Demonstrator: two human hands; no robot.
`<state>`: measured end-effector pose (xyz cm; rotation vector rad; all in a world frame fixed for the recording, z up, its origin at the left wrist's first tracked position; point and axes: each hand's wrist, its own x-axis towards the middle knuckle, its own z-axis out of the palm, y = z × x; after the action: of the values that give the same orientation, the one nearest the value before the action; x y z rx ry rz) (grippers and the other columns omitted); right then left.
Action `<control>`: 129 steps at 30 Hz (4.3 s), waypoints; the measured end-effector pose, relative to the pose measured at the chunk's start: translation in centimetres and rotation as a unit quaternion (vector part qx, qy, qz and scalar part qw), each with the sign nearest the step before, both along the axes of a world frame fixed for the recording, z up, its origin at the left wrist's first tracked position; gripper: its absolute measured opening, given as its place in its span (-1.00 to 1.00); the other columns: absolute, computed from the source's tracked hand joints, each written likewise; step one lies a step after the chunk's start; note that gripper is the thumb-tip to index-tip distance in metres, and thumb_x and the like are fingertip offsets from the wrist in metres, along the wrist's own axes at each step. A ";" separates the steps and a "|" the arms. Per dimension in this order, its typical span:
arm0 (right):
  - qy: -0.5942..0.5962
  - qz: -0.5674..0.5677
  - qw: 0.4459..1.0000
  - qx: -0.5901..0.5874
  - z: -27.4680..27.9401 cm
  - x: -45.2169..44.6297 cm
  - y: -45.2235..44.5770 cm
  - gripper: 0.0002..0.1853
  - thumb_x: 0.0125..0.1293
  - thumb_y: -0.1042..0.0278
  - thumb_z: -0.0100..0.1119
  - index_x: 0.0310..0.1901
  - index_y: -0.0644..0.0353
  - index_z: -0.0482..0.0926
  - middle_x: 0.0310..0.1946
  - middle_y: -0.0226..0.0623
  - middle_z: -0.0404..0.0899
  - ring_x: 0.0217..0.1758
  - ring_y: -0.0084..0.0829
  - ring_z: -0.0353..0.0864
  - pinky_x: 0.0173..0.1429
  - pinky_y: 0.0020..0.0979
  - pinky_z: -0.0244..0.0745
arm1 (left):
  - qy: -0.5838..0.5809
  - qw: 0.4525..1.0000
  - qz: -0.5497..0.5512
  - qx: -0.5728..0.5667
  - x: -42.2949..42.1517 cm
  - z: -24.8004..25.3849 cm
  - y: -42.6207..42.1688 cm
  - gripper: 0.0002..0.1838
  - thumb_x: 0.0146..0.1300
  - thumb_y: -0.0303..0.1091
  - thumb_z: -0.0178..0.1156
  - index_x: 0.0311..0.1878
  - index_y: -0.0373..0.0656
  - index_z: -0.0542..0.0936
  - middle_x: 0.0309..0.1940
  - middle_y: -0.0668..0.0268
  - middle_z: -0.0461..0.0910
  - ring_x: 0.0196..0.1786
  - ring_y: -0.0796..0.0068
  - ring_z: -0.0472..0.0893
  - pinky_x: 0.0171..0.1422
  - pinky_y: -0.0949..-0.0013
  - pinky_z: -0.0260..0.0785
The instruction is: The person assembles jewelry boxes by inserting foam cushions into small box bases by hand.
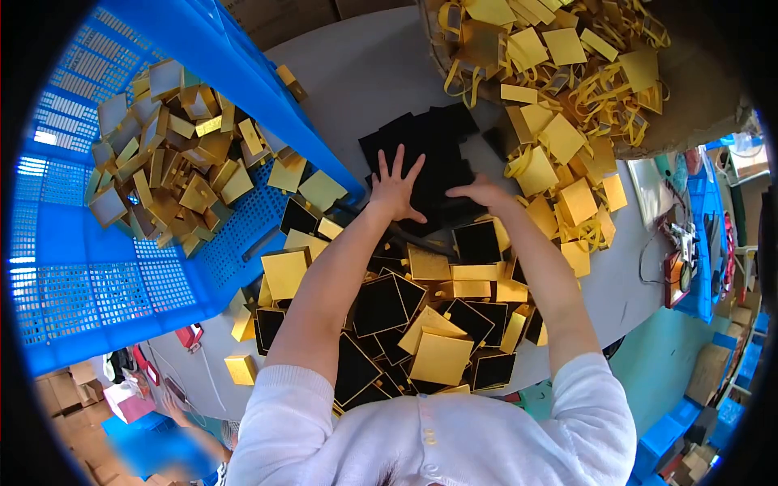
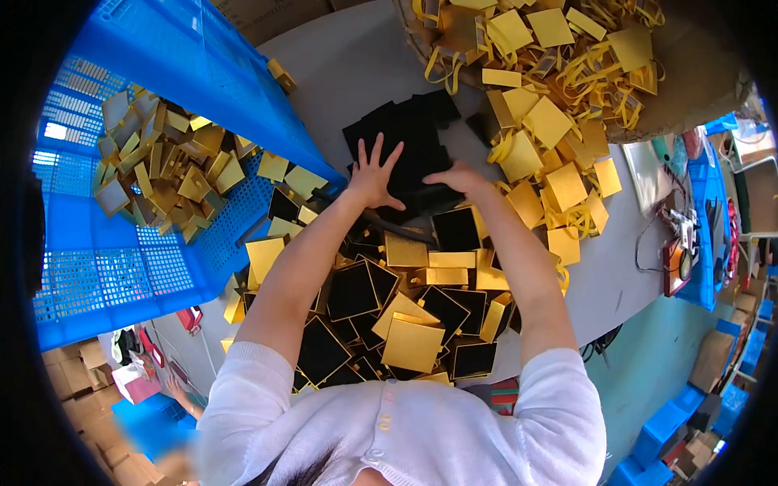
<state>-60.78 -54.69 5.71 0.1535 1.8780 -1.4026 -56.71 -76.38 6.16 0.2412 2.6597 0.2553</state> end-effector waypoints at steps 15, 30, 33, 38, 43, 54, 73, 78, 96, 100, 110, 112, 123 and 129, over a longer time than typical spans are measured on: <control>0.032 -0.176 0.956 -0.234 9.3 4.2 -2.4 -0.25 0.17 0.14 0.36 0.31 0.27 0.26 0.19 -0.17 0.43 0.23 -0.31 0.45 0.25 -0.28 0.41 | -0.017 0.836 0.130 0.532 9.0 11.6 -3.7 -0.64 0.18 -0.39 0.27 0.04 -0.25 0.56 -0.07 0.16 0.60 -0.09 0.36 0.63 -0.03 0.40 0.50; 0.449 0.016 0.827 0.338 4.6 6.7 -12.2 -0.43 -0.03 0.06 0.38 -0.03 0.11 0.37 -0.06 -0.13 0.43 0.04 -0.05 0.45 0.08 -0.13 0.43 | 0.316 0.787 0.511 0.143 -5.4 0.2 -23.3 -0.26 0.08 -0.22 0.31 0.26 -0.24 0.19 -0.02 -0.08 0.51 0.10 -0.11 0.50 0.16 0.06 0.38; 0.433 0.040 0.831 0.346 4.3 6.9 -11.4 -0.39 -0.04 0.04 0.39 0.00 0.08 0.34 -0.01 -0.16 0.39 0.09 -0.03 0.42 0.11 -0.07 0.40 | 0.319 0.823 0.452 0.133 -3.6 -3.2 -24.1 -0.30 0.04 -0.36 0.25 0.26 -0.18 0.18 -0.07 -0.12 0.51 0.00 -0.08 0.55 0.08 0.07 0.43; 0.438 0.091 0.849 0.282 5.0 6.3 -8.8 -0.41 -0.01 0.03 0.38 0.02 0.03 0.37 0.06 -0.15 0.38 0.18 -0.06 0.35 0.23 -0.06 0.28 | -0.002 0.790 0.439 0.429 7.8 3.4 -24.4 -0.27 0.02 -0.56 0.02 0.35 -0.08 0.15 -0.29 0.05 0.57 -0.37 0.27 0.64 -0.38 0.26 0.50; 0.569 -0.008 0.816 0.100 9.0 9.2 -8.7 -0.42 -0.05 0.24 0.40 0.03 0.12 0.41 0.15 -0.10 0.35 0.29 -0.06 0.26 0.33 -0.09 0.18 | 0.099 0.685 0.470 0.547 17.6 11.4 -20.1 -0.13 0.00 -0.73 -0.18 0.46 0.11 0.07 -0.09 0.08 0.52 -0.28 0.29 0.63 -0.38 0.25 0.53; 0.653 0.321 0.685 -0.031 19.1 17.3 -12.5 -0.41 0.04 -0.01 0.32 0.10 0.01 0.45 0.36 -0.13 0.15 0.47 0.07 -0.03 0.47 0.07 -0.09 | 0.229 0.737 0.298 0.562 21.3 16.8 -7.4 -0.66 0.50 -0.28 -0.19 0.28 -0.07 0.27 -0.23 0.28 0.43 -0.15 0.51 0.43 0.04 0.43 0.29; 0.440 -0.034 0.885 -0.146 13.1 15.2 -11.9 -0.24 0.25 0.21 0.16 0.39 0.27 0.04 0.39 0.01 0.07 0.46 -0.10 0.08 0.49 -0.21 -0.04 | 0.090 0.875 0.169 0.446 22.6 18.8 -11.9 -0.08 0.15 -0.51 0.31 0.50 0.08 0.00 0.28 0.15 0.32 0.28 0.32 0.38 0.34 0.31 0.26; 0.382 -0.045 0.905 0.184 3.4 7.1 -6.8 -0.19 0.08 0.20 0.34 0.34 0.22 0.17 0.21 0.06 0.35 0.30 -0.01 0.32 0.35 -0.20 0.24 | 0.102 0.821 0.352 0.438 12.6 12.9 -19.6 -0.34 0.07 -0.15 0.39 0.24 -0.13 0.43 0.03 0.12 0.58 -0.02 0.28 0.60 0.12 0.27 0.41; 0.402 0.176 0.898 0.028 0.4 5.8 -5.6 -0.39 0.12 0.02 0.29 0.20 -0.01 0.41 0.32 -0.03 0.25 0.37 0.01 0.19 0.41 -0.06 0.10 | 0.135 0.647 0.555 0.506 9.2 8.4 -21.6 -0.41 0.06 -0.60 -0.03 0.25 -0.19 0.28 0.00 0.03 0.45 0.02 0.10 0.58 -0.20 0.14 0.66; 0.401 0.029 0.914 0.049 3.8 7.0 -6.1 -0.35 0.12 0.01 0.29 0.25 -0.04 0.36 0.34 -0.01 0.21 0.37 0.05 0.16 0.42 -0.05 0.08 | 0.095 0.645 0.476 0.590 14.4 14.5 -18.0 -0.21 0.06 -0.65 -0.09 0.44 -0.04 0.03 0.16 0.03 0.36 0.06 0.05 0.55 -0.20 0.14 0.66; 0.530 -0.017 0.840 0.114 6.7 10.2 -7.2 -0.28 0.04 0.16 0.39 0.26 0.07 0.33 0.15 -0.06 0.37 0.24 -0.06 0.31 0.32 -0.19 0.23 | 0.127 0.621 0.418 0.651 19.8 17.5 -12.2 -0.31 0.23 -0.56 -0.04 0.43 0.05 0.08 0.14 0.11 0.42 -0.01 0.15 0.61 -0.32 0.23 0.65; 0.555 0.000 0.831 0.042 11.8 12.5 -8.1 -0.29 0.05 0.02 0.38 0.22 0.09 0.38 0.17 -0.09 0.35 0.24 -0.07 0.30 0.32 -0.16 0.19 | 0.100 0.651 0.387 0.645 20.7 17.4 -11.1 -0.41 0.35 -0.45 -0.05 0.43 0.03 0.08 0.10 0.12 0.44 -0.06 0.24 0.61 -0.33 0.24 0.64; 0.654 0.292 0.688 -0.117 17.5 17.4 -10.7 -0.52 0.37 0.16 -0.11 0.29 0.11 0.33 0.40 -0.09 0.13 0.50 -0.02 0.00 0.53 -0.01 -0.30 | 0.092 0.725 0.280 0.623 21.9 16.8 -6.8 -0.54 0.48 -0.18 -0.16 0.39 0.02 0.11 0.10 0.14 0.33 0.01 0.41 0.49 -0.08 0.42 0.50; 0.497 0.150 0.826 -0.222 15.0 17.6 -12.2 -0.37 0.31 0.31 -0.03 0.40 0.17 0.08 0.46 -0.06 -0.03 0.53 -0.10 -0.07 0.55 -0.19 -0.25 | 0.195 0.727 0.293 0.589 21.6 17.6 -6.2 -0.30 0.22 -0.42 0.22 0.39 -0.07 0.14 0.24 0.16 0.32 0.28 0.36 0.37 0.42 0.35 0.14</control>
<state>-43.15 -66.92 20.72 -1.2801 2.0954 -1.8001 -35.10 -82.54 23.74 -0.2269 2.4135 2.3055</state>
